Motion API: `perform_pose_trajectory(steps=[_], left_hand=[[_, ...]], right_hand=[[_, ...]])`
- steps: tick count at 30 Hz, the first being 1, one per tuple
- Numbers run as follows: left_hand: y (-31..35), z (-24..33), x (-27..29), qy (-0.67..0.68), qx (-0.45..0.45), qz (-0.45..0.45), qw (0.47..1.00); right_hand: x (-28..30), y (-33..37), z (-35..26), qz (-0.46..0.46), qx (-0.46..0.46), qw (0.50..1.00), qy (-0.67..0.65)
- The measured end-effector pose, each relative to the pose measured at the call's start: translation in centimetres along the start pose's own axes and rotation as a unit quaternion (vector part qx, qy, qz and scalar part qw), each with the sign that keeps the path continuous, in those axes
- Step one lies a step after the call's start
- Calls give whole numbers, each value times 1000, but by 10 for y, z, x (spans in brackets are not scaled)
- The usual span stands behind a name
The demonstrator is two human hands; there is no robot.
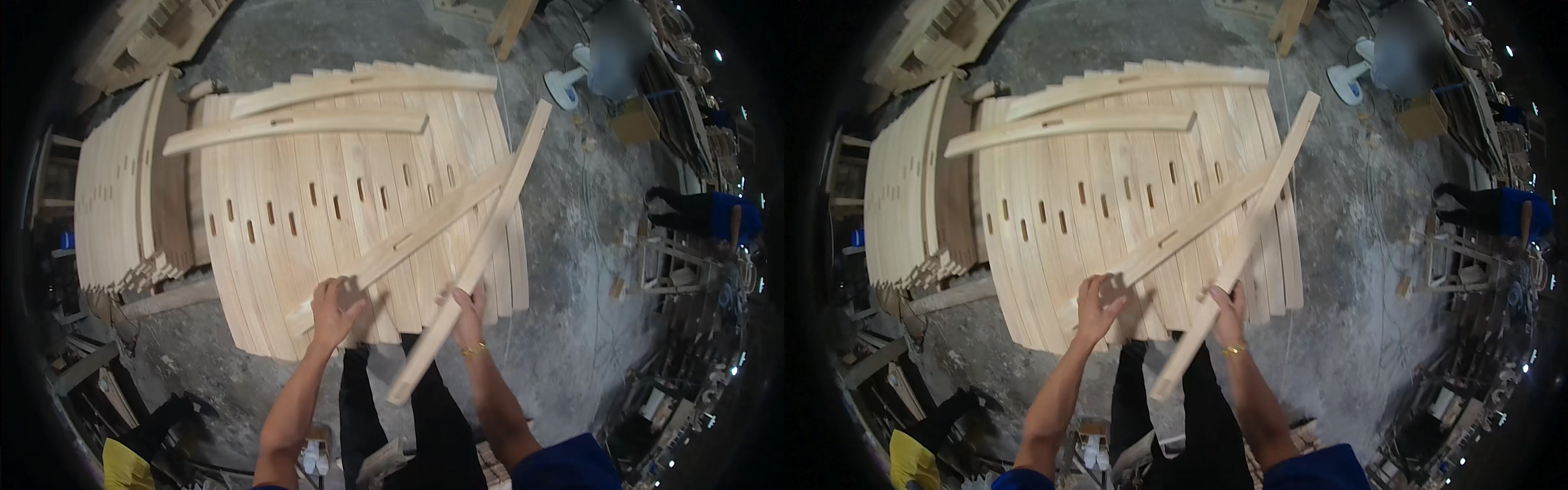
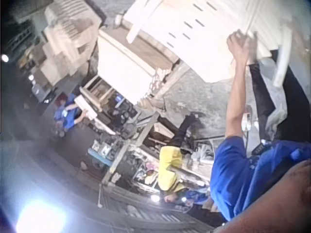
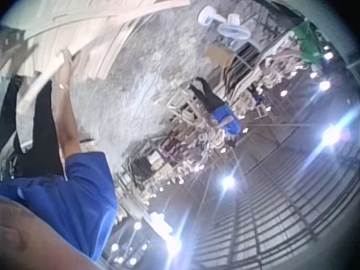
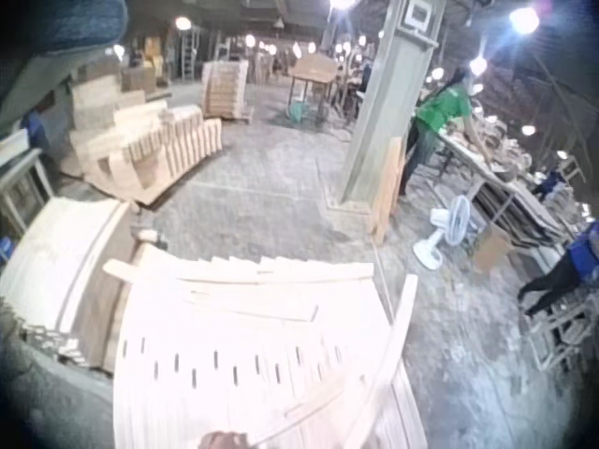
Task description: The person applies a white liquid to the edges of wooden boards using a brush and a small container, then stacks the treated boards with others. The person handles the boards one at a time, placing them in a pile.
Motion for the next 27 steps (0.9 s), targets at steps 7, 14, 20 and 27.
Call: perform_pose_trajectory(steps=[7,14,20,27], left_hand=[[93,-37,49,40,76,-161,983],[98,-91,110,-9,131,131,983],[112,-158,74,298,316,168,885],[90,-163,51,322,325,237,857]], right_hand=[[-105,50,55,136,-38,985,-99],[-156,43,61,216,-25,976,16],[-164,10,63,284,-43,936,204],[-142,-22,92,200,-51,959,195]])
Point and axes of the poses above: each hand's wrist, its own y-axis away from the middle knuckle, its own x-axis out of the back of the hand, z = x × y, the point moved 5 cm from there along -y, towards the middle knuckle, and after that the axes turned 9 degrees about x, right-handed, at the moved point
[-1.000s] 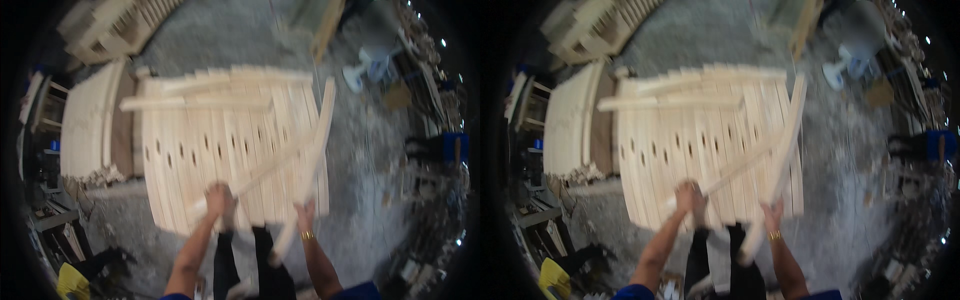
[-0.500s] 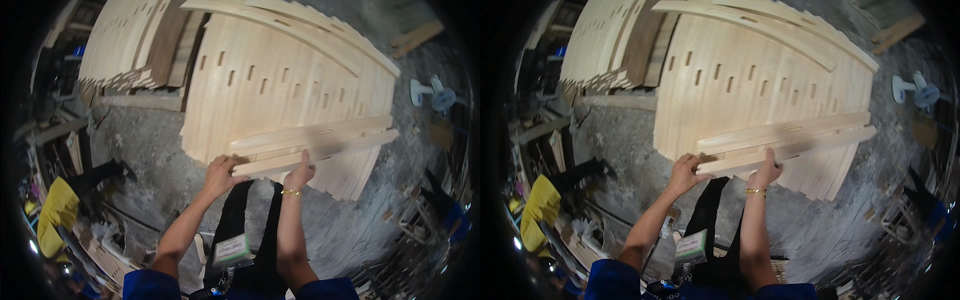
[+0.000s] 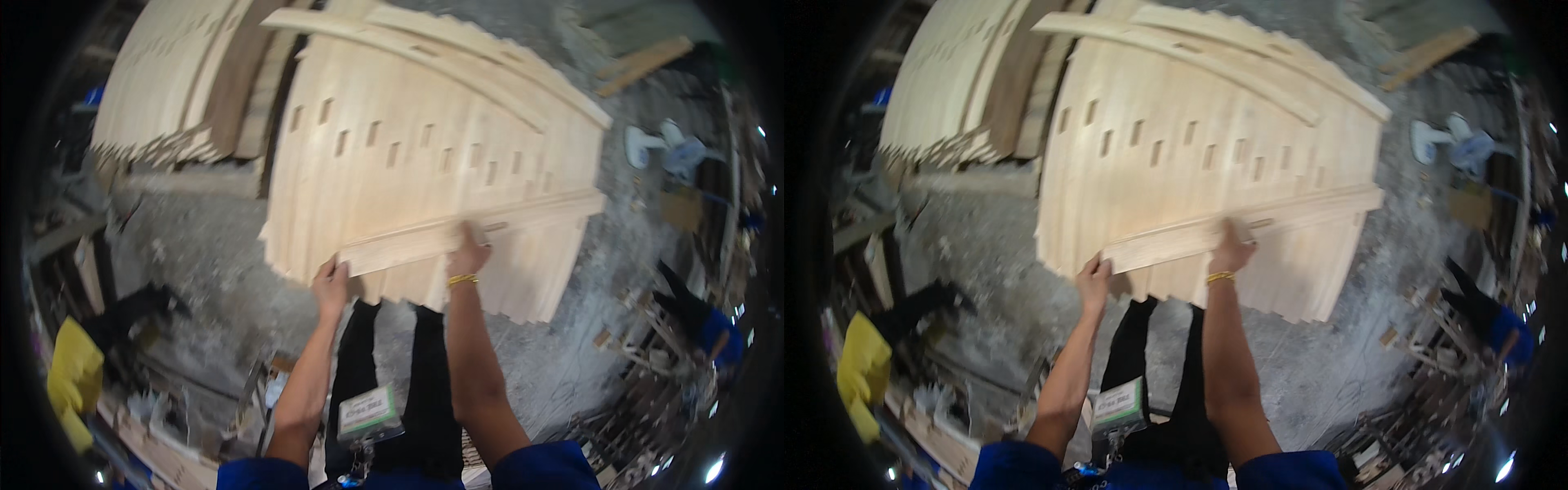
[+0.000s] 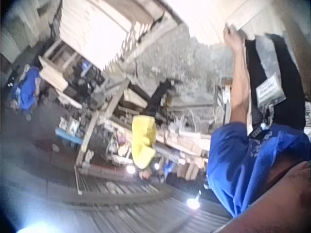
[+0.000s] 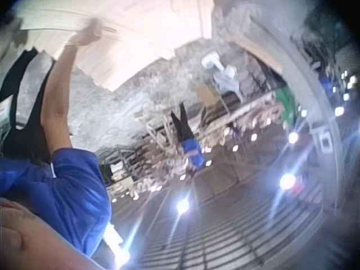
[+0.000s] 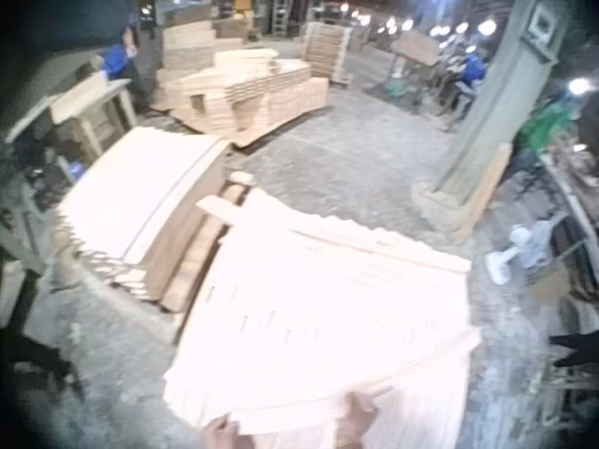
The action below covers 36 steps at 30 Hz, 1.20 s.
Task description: The person applies a white liquid to the edges of wooden boards using a brush and a small container, then stacks the treated boards with others. The person handles the boards one at a time, placing them in a pile.
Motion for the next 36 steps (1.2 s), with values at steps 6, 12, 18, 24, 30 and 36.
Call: perform_pose_trajectory(steps=[6,12,18,24,30,36], left_hand=[[-4,-5,15,-8,13,-7,1000],[-64,179,-105,-280,-446,-1,850],[-197,332,-223,-585,-504,142,620],[-152,343,-268,-605,-523,-42,599],[20,369,-314,-464,-721,-158,491],[-76,413,-338,-293,-710,42,639]], right_hand=[[-9,19,-33,-104,-55,991,-62],[46,-56,-33,-114,0,993,25],[84,-80,-48,-146,19,989,-10],[134,-124,-121,-168,347,915,120],[32,-106,-308,-287,602,606,434],[96,-177,-268,-325,380,780,378]])
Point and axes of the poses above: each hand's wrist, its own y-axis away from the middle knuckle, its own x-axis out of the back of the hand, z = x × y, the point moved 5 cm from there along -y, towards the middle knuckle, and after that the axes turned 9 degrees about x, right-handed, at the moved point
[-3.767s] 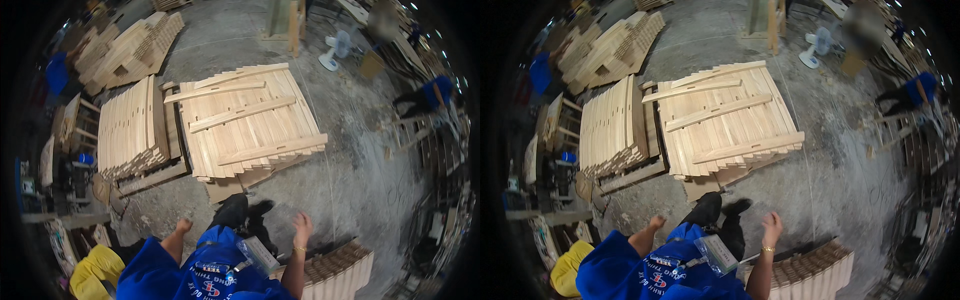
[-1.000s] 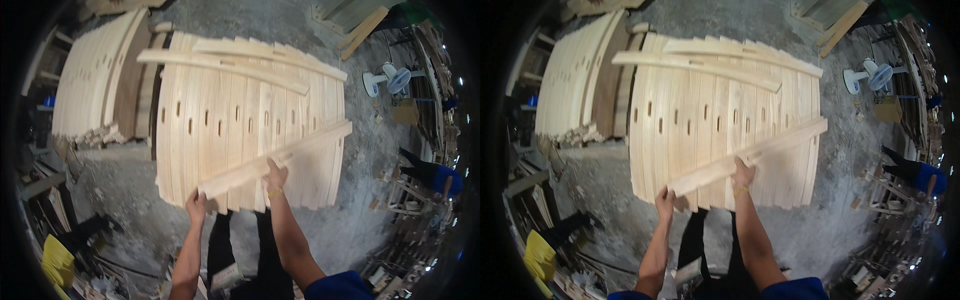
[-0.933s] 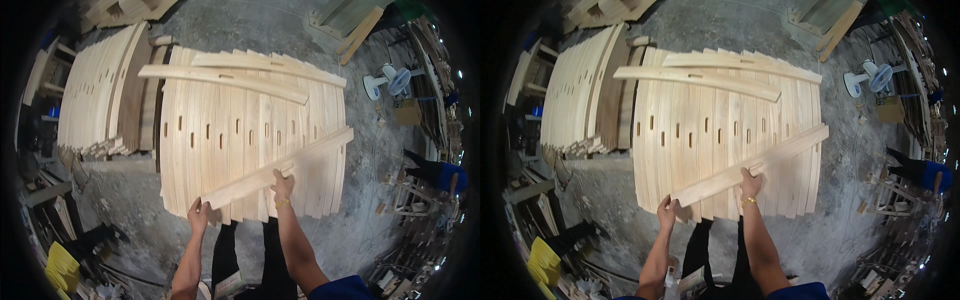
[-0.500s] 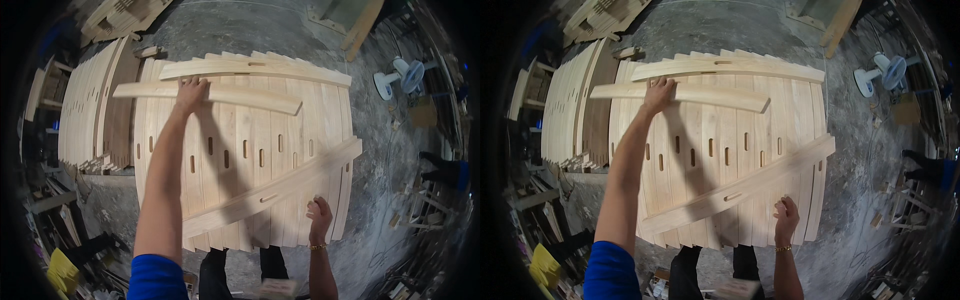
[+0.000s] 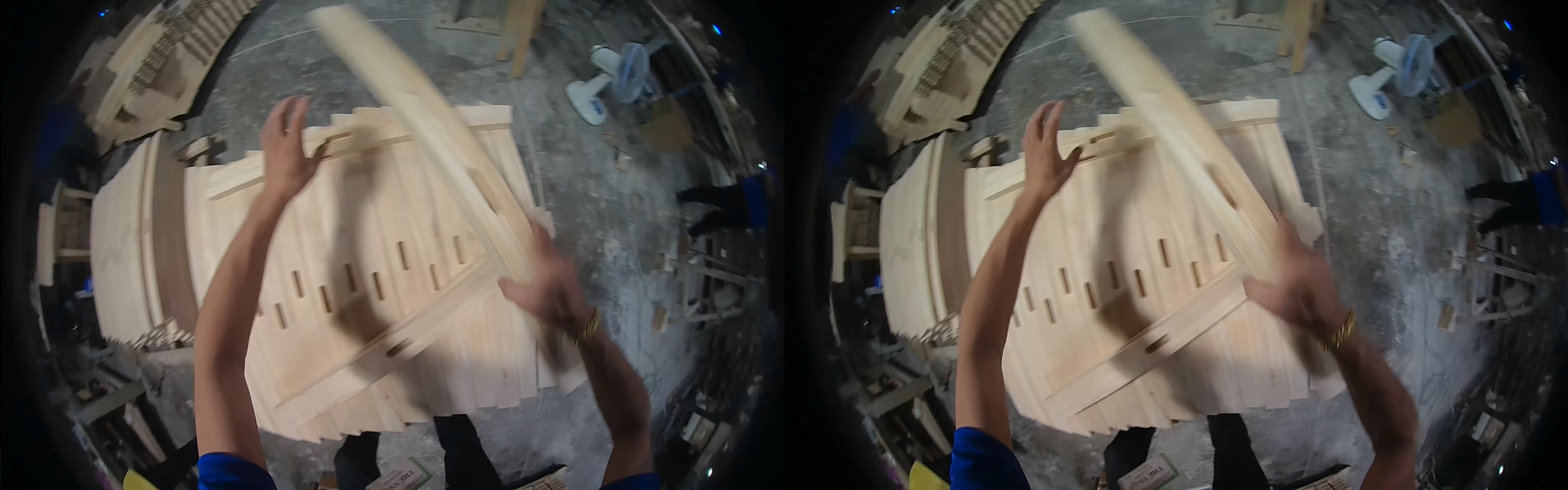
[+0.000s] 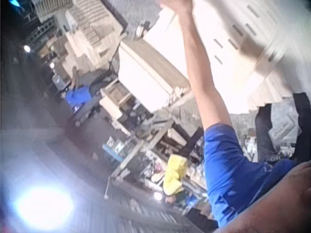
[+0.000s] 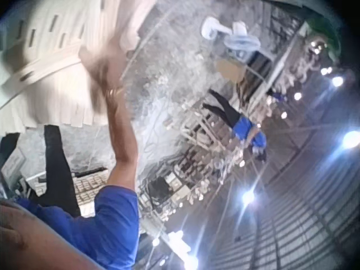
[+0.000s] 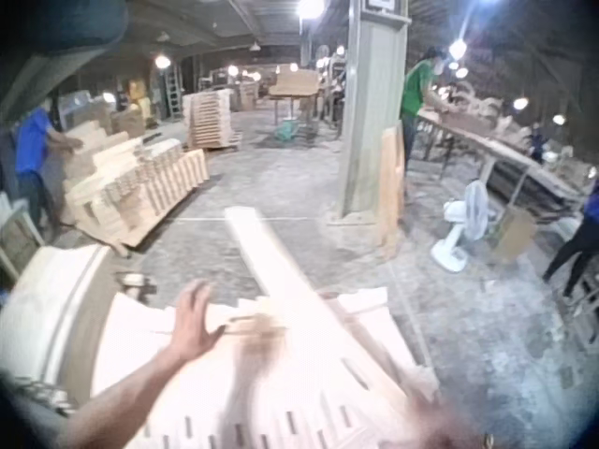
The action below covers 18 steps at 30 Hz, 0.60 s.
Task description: The person applies a white liquid to the edges of wooden boards using a brush and a small container, then stacks the treated boards with others. The person handles the boards one at a time, placing them in a pile.
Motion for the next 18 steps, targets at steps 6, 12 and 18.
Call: perform_pose_trajectory(steps=[6,12,18], left_hand=[[21,-62,-88,-221,137,-286,922],[90,-42,-20,61,66,-321,943],[178,25,120,92,207,-319,920]], right_hand=[[-52,162,74,208,-129,938,-247],[-121,131,31,357,-177,800,-449],[-217,130,-83,433,-309,745,-402]])
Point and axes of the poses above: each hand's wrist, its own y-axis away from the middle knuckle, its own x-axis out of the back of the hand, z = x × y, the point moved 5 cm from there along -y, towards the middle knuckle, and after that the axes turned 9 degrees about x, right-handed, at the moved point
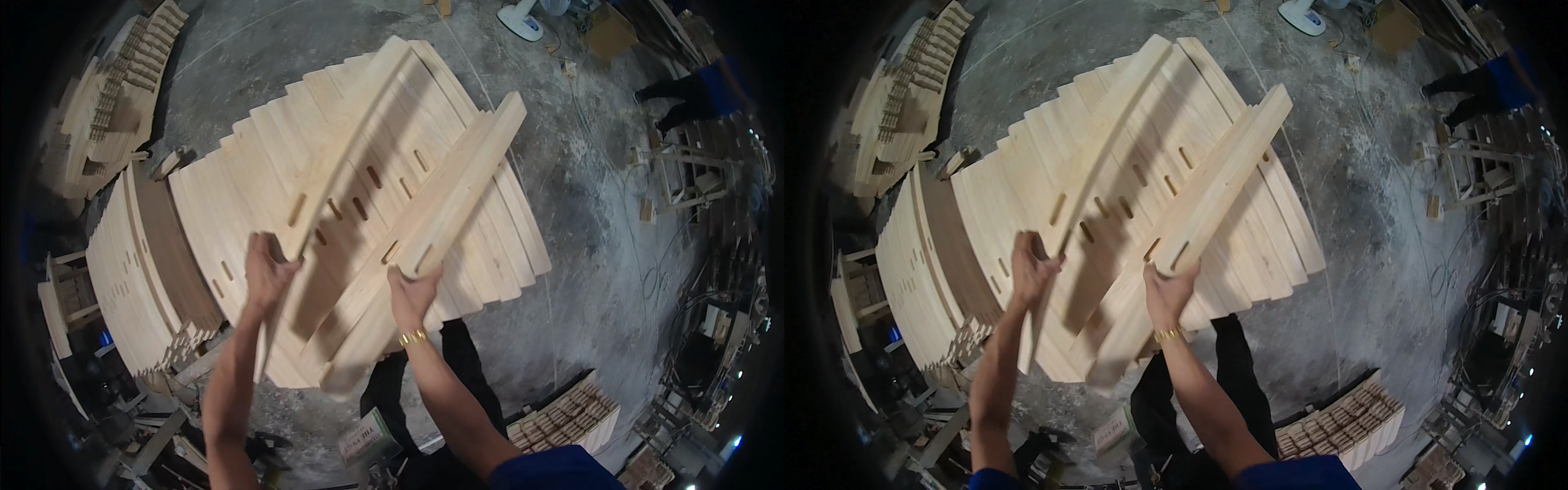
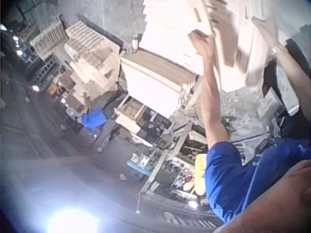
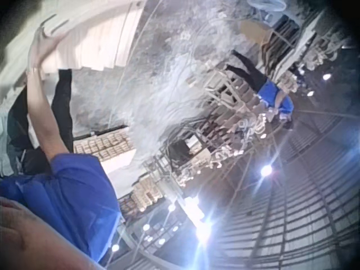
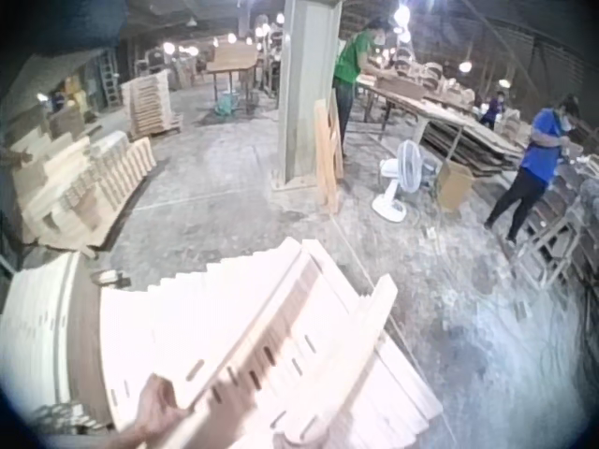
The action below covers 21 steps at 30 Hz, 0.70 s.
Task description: The person applies a white liquid to the edges of wooden boards using a brush and a small container, then stacks the treated boards with others. The person handles the boards one at a time, placing them in a pile.
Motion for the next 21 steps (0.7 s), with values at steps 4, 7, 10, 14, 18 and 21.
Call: perform_pose_trajectory(steps=[4,7,10,14,18,21], left_hand=[[66,24,1,14,-17,12,1000],[92,23,-17,7,25,-29,999],[103,27,-51,9,20,-56,998],[104,26,-87,25,-39,-26,999],[66,34,-98,235,73,-248,937],[37,-9,-122,179,90,-393,898]], right_hand=[[-34,-2,21,81,63,994,48],[-39,-1,32,52,49,995,63],[-19,6,56,90,-51,995,2],[-25,27,51,-109,-107,962,-228],[-19,8,54,-154,-94,973,-146],[-47,30,51,-201,-159,929,-269]])
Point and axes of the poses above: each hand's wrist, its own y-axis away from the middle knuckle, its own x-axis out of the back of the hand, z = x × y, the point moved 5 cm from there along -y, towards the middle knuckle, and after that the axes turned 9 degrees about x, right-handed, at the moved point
